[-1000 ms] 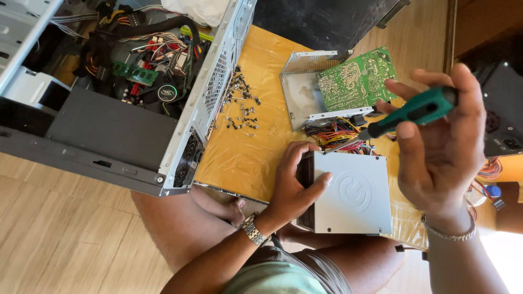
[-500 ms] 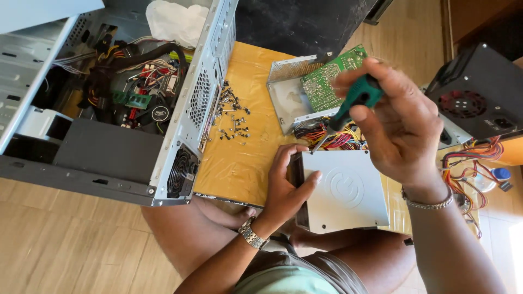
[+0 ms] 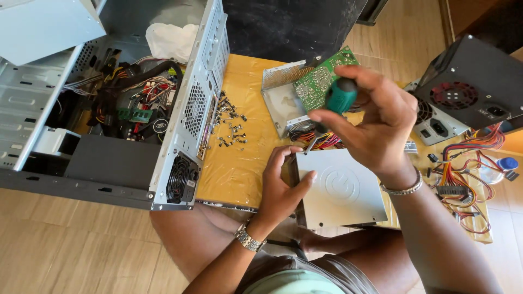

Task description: Unscrewing and cleaning a computer power supply unit using a screwdriver and a brush

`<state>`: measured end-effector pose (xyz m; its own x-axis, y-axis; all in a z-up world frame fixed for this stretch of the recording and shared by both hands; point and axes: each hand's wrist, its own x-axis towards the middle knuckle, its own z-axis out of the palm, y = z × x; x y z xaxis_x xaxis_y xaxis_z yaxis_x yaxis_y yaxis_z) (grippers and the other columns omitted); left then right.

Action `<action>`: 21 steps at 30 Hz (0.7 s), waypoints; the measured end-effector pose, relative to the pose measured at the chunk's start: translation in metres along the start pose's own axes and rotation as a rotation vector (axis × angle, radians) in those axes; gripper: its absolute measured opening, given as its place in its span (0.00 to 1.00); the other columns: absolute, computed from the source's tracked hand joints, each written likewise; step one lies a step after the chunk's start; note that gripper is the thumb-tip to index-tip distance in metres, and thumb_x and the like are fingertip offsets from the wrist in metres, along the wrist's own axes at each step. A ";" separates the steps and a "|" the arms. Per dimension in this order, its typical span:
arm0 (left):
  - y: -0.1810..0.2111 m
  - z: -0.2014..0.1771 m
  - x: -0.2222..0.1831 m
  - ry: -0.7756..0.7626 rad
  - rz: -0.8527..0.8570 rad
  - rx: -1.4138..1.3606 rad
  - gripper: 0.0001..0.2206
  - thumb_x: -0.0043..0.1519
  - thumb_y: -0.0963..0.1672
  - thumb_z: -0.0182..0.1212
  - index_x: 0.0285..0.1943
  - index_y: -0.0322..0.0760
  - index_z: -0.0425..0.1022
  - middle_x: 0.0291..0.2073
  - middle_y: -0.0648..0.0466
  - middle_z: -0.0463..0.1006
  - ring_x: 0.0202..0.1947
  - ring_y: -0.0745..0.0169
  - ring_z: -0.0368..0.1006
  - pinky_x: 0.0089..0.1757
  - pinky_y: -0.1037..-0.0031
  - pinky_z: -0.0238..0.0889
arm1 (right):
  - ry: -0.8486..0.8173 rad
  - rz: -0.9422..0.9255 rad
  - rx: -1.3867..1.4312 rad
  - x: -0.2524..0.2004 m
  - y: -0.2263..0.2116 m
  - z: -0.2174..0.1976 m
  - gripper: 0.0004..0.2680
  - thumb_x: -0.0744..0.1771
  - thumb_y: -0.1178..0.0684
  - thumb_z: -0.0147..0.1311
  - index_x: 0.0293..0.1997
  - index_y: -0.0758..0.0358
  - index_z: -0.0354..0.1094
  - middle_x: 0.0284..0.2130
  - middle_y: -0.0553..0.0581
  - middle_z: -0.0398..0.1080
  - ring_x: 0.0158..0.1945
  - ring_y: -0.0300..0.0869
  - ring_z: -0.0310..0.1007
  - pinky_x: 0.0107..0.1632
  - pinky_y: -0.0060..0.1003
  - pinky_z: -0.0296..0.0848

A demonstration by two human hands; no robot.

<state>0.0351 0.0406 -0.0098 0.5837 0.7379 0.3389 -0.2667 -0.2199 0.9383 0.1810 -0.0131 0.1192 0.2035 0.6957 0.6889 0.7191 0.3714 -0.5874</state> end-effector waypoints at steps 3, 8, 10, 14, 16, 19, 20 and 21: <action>0.015 -0.011 0.018 -0.087 0.105 0.083 0.18 0.61 0.45 0.64 0.58 0.35 0.70 0.52 0.47 0.73 0.57 0.53 0.71 0.60 0.66 0.64 | 0.209 -0.026 -0.292 -0.002 0.004 0.003 0.24 0.59 0.50 0.80 0.49 0.72 0.66 0.32 0.59 0.65 0.31 0.37 0.57 0.30 0.29 0.56; 0.045 -0.011 0.058 -0.122 0.327 0.092 0.13 0.59 0.44 0.73 0.46 0.39 0.73 0.39 0.56 0.78 0.41 0.67 0.77 0.48 0.75 0.73 | 0.233 0.189 -0.357 0.007 -0.004 0.011 0.29 0.58 0.43 0.82 0.41 0.64 0.53 0.30 0.51 0.55 0.27 0.35 0.50 0.29 0.32 0.56; 0.046 -0.009 0.067 -0.130 0.412 0.138 0.09 0.59 0.42 0.71 0.42 0.35 0.76 0.36 0.54 0.79 0.39 0.64 0.76 0.45 0.74 0.72 | 0.194 0.201 -0.389 0.007 -0.005 0.008 0.26 0.60 0.41 0.79 0.42 0.63 0.55 0.28 0.50 0.57 0.26 0.36 0.52 0.30 0.34 0.57; 0.044 -0.013 0.075 -0.231 0.513 0.241 0.06 0.66 0.41 0.62 0.40 0.28 0.77 0.34 0.48 0.80 0.38 0.55 0.74 0.42 0.69 0.67 | -0.054 0.184 -0.144 0.011 -0.023 -0.002 0.13 0.69 0.55 0.62 0.54 0.63 0.58 0.45 0.52 0.74 0.26 0.33 0.65 0.32 0.26 0.69; 0.043 -0.021 0.078 -0.313 0.469 0.237 0.07 0.67 0.42 0.60 0.42 0.29 0.77 0.35 0.49 0.80 0.38 0.58 0.75 0.42 0.70 0.68 | -0.142 0.195 0.018 0.010 -0.019 -0.010 0.12 0.70 0.58 0.56 0.57 0.69 0.59 0.46 0.57 0.73 0.35 0.37 0.70 0.39 0.29 0.74; 0.045 -0.024 0.077 -0.392 0.388 0.238 0.09 0.68 0.43 0.57 0.43 0.30 0.77 0.36 0.50 0.80 0.37 0.61 0.76 0.41 0.71 0.67 | -0.129 0.183 0.062 0.006 -0.007 -0.011 0.10 0.67 0.58 0.62 0.46 0.68 0.61 0.34 0.55 0.68 0.34 0.36 0.66 0.39 0.30 0.69; 0.047 -0.023 0.076 -0.391 0.347 0.242 0.09 0.68 0.43 0.56 0.42 0.30 0.77 0.35 0.51 0.80 0.35 0.62 0.76 0.39 0.72 0.66 | -0.030 0.167 -0.056 0.004 -0.003 -0.010 0.14 0.63 0.56 0.73 0.31 0.62 0.62 0.20 0.48 0.63 0.25 0.30 0.57 0.32 0.27 0.59; 0.043 -0.022 0.076 -0.393 0.351 0.243 0.09 0.68 0.43 0.56 0.42 0.30 0.77 0.35 0.51 0.80 0.35 0.62 0.76 0.39 0.72 0.66 | -0.027 0.164 -0.057 0.005 -0.002 -0.009 0.14 0.63 0.56 0.73 0.31 0.62 0.62 0.20 0.48 0.63 0.25 0.30 0.57 0.32 0.27 0.59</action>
<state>0.0511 0.1010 0.0547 0.7450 0.3123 0.5894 -0.3393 -0.5834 0.7379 0.1866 -0.0158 0.1276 0.3036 0.7606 0.5739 0.7146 0.2166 -0.6652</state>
